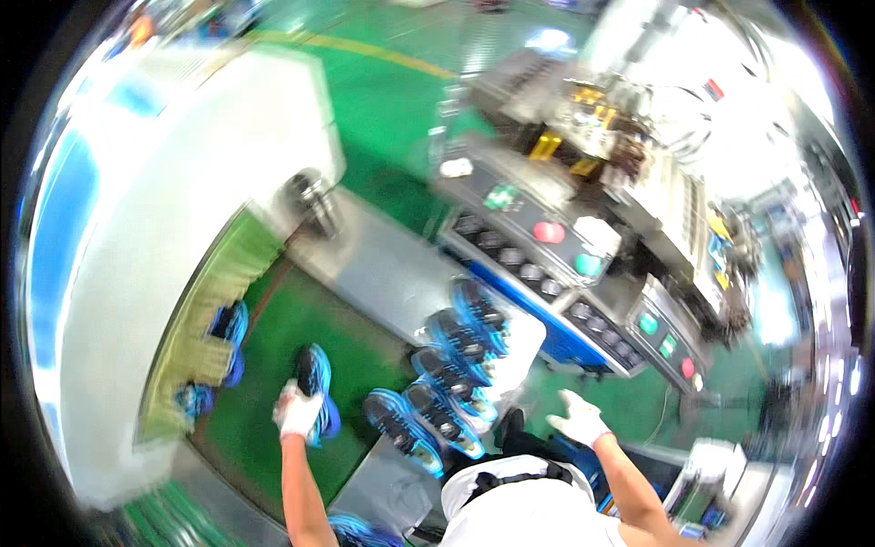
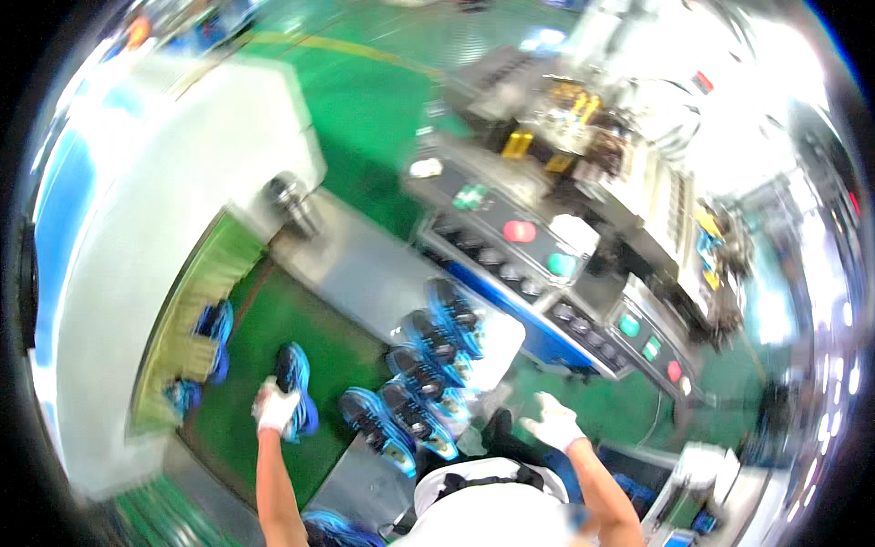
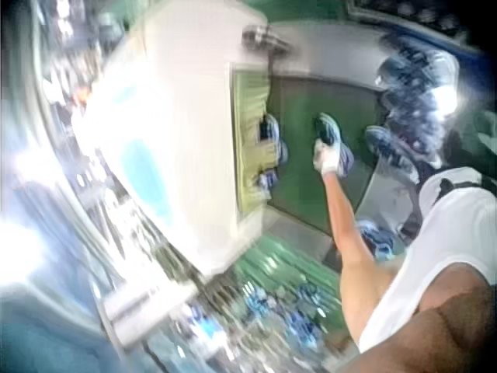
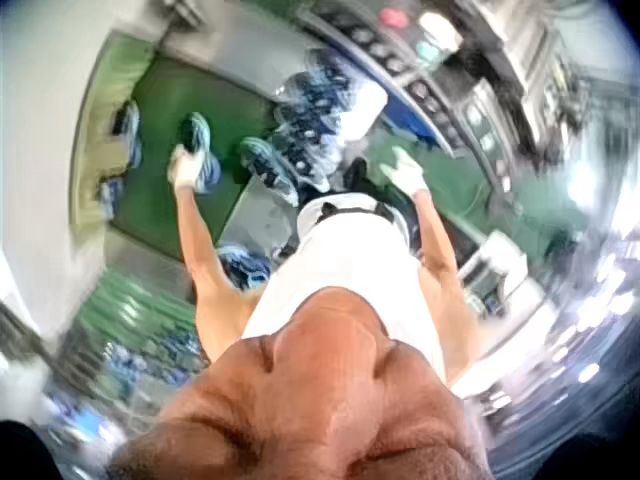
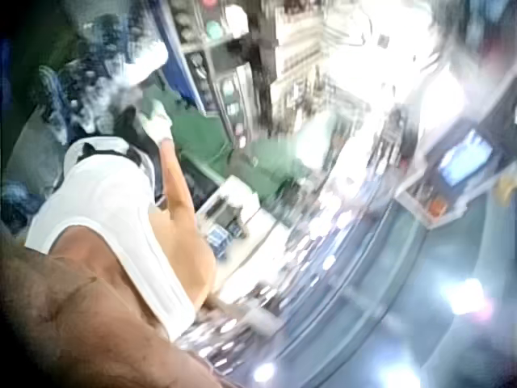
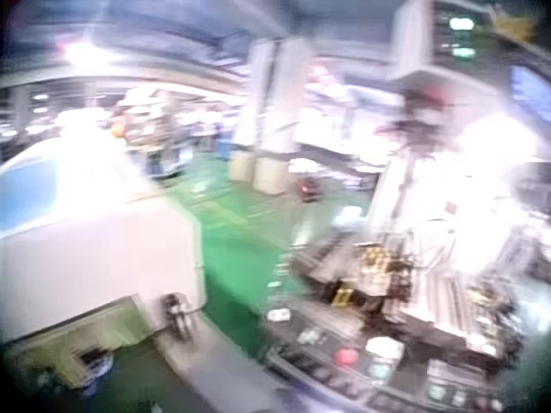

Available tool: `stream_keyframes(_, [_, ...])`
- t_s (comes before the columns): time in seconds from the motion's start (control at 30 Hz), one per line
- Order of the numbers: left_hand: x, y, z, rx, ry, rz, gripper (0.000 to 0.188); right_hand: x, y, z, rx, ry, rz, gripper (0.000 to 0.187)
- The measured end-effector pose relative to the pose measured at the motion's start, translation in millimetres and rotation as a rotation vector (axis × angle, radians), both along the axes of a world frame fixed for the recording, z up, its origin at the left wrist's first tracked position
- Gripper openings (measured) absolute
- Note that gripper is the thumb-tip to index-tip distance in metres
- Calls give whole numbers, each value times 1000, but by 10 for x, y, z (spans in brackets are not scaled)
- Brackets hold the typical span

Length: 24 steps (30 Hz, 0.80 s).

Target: The person places blue shoes into a shaping machine and سپس transfers them to a conveyor belt.

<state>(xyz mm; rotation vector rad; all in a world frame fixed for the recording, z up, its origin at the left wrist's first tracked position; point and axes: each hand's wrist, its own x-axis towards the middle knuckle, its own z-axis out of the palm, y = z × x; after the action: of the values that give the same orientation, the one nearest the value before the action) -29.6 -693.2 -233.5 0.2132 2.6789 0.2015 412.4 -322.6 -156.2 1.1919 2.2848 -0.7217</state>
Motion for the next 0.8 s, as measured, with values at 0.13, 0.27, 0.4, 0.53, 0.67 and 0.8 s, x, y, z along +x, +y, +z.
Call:
stream_keyframes(0.13, [665, 470, 464, 502, -44, 72, 72, -289, 13, 118, -166, 269, -56, 75])
stream_keyframes(0.27, [1588, 1229, 1470, 1466, -451, 240, 64, -675, 121, 278, -842, 676, -187, 69])
stream_keyframes(0.4, [1654, 2230, 1794, 1588, -915, -20, 41, -784, 155, 346, -1873, 1087, -456, 72])
stream_keyframes(0.53, [1625, 2991, 2038, 1437, -855, -150, 43, -490, 791, 930, -1756, 1213, -491, 85])
stream_keyframes(0.67, [1891, 3561, 2040, 1370, -535, -268, 58, -15, 1526, 1244, -1626, 1334, -530, 90])
stream_keyframes(0.8, [2061, 4057, 1944, 1260, -549, -329, 61, 372, 2008, 970, -1731, 1419, -634, 98])
